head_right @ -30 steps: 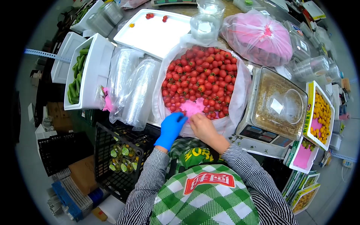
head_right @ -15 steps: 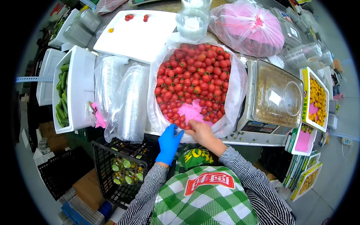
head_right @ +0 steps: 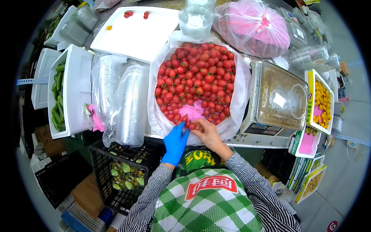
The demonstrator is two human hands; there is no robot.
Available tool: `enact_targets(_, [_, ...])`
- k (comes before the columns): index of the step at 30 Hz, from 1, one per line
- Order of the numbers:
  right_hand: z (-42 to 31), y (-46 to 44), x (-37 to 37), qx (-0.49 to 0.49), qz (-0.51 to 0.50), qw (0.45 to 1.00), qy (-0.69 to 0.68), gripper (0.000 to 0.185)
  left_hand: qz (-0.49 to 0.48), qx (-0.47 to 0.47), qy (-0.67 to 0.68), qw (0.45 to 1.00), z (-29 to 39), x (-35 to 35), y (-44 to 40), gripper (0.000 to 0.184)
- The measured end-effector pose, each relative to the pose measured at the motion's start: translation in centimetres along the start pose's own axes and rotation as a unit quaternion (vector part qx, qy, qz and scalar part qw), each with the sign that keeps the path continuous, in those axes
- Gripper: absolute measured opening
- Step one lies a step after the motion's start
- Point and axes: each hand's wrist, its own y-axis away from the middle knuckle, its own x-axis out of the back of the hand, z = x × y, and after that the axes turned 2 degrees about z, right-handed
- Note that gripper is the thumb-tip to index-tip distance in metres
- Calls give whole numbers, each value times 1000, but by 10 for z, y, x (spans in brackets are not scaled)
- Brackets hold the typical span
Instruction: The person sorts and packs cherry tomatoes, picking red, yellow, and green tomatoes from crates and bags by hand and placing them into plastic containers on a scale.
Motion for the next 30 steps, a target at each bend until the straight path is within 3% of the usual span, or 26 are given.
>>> enact_targets(4, [-15,-2,5,53,2,998,27,33,13,-15,1,1000,-3,-11,2,37])
enact_targets(7, [-20,-1,16,105,0,994,42,31,-23,25,-13,999,2,-13,-1,35])
enact_targets(10, [-12,-3,22,47,35,998,-38,27,-59,117,99,986,10,-2,-7,33])
enact_targets(11, [-6,-5,23,41,38,997,-57,27,-38,133,215,967,9,1,-6,32])
enact_targets(12, [-1,-6,24,35,41,996,-75,26,-62,192,359,911,7,6,-6,33])
enact_targets(14, [-4,-6,28,59,30,997,-51,27,-105,293,613,727,7,19,-6,36])
enact_targets(19, [-37,-5,19,277,-5,950,143,31,-77,348,758,546,29,27,-3,39])
enact_targets(22, [-39,0,21,260,-50,955,130,35,-46,380,766,517,22,16,-2,39])
enact_targets(25, [-20,-2,23,226,-22,962,155,42,-87,332,786,515,6,20,6,43])
enact_targets(28, [-22,6,33,238,-82,921,298,49,-40,375,768,517,16,35,6,39])
enact_targets(29, [-18,7,33,217,-121,915,317,48,-38,371,767,521,13,36,5,32])
enact_targets(30, [-12,9,31,196,-159,908,336,47,-40,370,737,564,14,38,3,30])
